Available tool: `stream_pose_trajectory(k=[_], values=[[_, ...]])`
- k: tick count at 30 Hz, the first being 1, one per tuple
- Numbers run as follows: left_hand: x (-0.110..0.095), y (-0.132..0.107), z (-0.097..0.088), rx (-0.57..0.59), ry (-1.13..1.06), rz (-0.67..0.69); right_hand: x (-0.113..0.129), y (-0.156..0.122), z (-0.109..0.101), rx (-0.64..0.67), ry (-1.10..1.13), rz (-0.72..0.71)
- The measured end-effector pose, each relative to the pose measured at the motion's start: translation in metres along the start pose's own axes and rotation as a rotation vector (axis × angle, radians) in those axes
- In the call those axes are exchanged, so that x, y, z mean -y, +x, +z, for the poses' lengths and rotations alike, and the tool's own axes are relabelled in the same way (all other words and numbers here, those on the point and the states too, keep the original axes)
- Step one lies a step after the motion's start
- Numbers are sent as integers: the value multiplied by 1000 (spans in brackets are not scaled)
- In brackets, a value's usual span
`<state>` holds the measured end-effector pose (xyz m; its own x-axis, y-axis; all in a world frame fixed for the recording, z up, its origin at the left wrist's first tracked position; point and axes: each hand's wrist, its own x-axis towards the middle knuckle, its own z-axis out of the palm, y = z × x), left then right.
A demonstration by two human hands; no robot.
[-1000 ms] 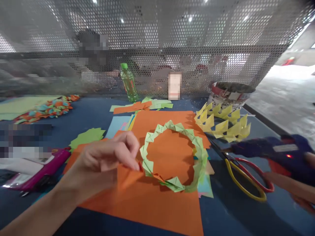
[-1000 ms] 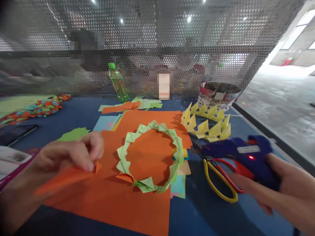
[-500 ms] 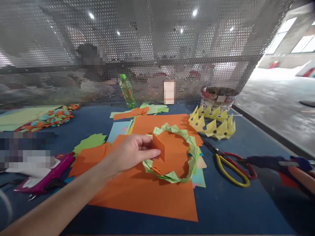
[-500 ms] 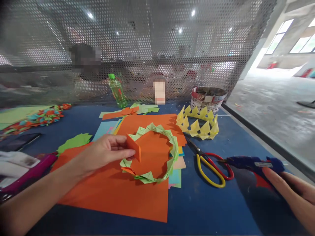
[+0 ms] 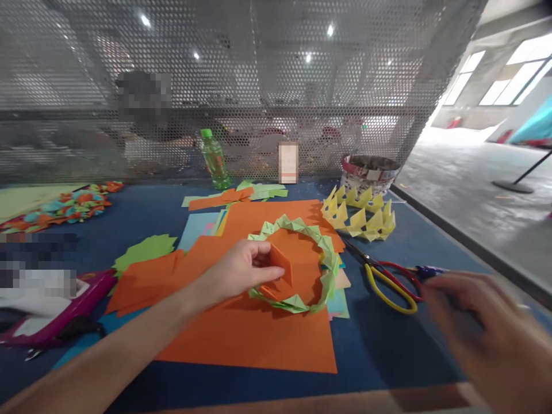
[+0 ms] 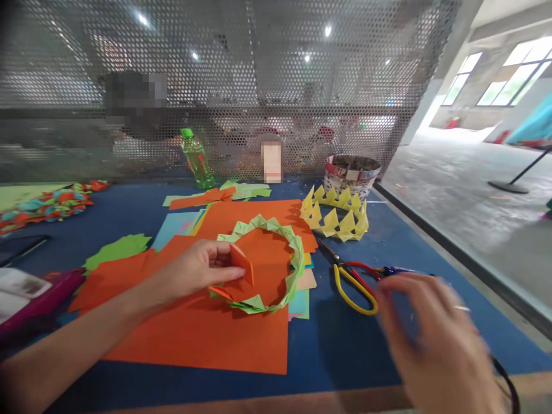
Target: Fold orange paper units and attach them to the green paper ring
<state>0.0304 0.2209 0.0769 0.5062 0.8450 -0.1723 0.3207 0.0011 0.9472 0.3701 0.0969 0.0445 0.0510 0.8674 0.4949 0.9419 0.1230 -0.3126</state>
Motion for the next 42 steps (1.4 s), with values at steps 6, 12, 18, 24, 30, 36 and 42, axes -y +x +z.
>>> stream_pose_trajectory(k=[6,12,18,24,30,36,42], values=[[6,0,3,42,146,17,102,18,37,242,194,-407],[6,2,4,49,101,11,112,30,62,204,98,-496],[4,3,5,68,83,6,109,33,66,193,149,-504],[9,6,6,109,66,12,106,30,67,184,157,-533],[7,10,12,192,109,-6,100,25,77,107,115,-616],[1,8,14,234,91,-68,97,23,80,111,123,-618],[6,9,12,240,106,-57,100,24,77,39,154,-636]])
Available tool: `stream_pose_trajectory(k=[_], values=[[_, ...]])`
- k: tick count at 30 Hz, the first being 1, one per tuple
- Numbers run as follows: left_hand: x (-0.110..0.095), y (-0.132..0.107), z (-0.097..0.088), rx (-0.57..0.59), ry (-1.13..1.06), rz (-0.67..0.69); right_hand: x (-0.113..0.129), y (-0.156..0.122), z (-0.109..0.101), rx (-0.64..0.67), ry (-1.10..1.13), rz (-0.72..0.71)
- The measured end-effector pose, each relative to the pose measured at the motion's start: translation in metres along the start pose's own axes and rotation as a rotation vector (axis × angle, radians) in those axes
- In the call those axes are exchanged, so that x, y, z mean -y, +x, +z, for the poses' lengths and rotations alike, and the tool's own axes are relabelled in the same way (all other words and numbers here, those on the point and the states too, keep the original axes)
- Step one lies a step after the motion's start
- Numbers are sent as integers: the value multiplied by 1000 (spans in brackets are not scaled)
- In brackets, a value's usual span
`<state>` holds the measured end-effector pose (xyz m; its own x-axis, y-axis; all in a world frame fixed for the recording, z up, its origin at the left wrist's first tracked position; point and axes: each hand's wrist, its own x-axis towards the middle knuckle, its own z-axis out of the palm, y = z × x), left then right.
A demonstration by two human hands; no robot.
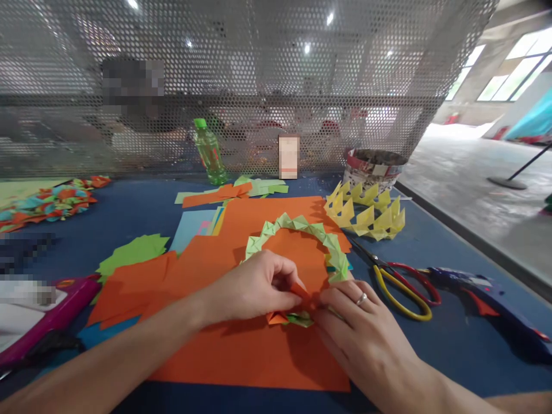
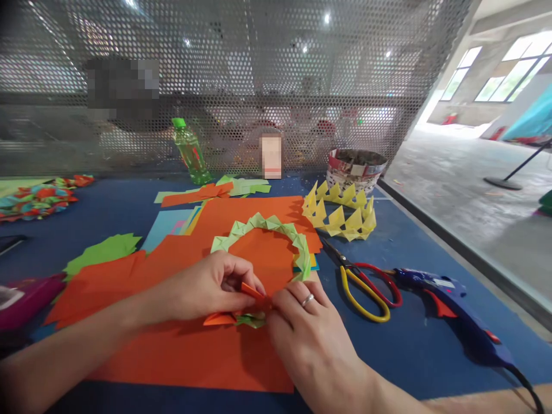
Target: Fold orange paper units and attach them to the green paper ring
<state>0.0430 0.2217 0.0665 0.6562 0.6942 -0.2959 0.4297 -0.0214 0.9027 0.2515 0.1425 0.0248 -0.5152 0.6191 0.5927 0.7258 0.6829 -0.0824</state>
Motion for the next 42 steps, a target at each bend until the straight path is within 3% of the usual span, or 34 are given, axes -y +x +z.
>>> stream_pose_trajectory(k=[19,42], values=[[-4,-3,4,38,33,29,5,3,-3,22,9,26],[-12,-6,7,30,191,61,8,4,-5,56,118,205]])
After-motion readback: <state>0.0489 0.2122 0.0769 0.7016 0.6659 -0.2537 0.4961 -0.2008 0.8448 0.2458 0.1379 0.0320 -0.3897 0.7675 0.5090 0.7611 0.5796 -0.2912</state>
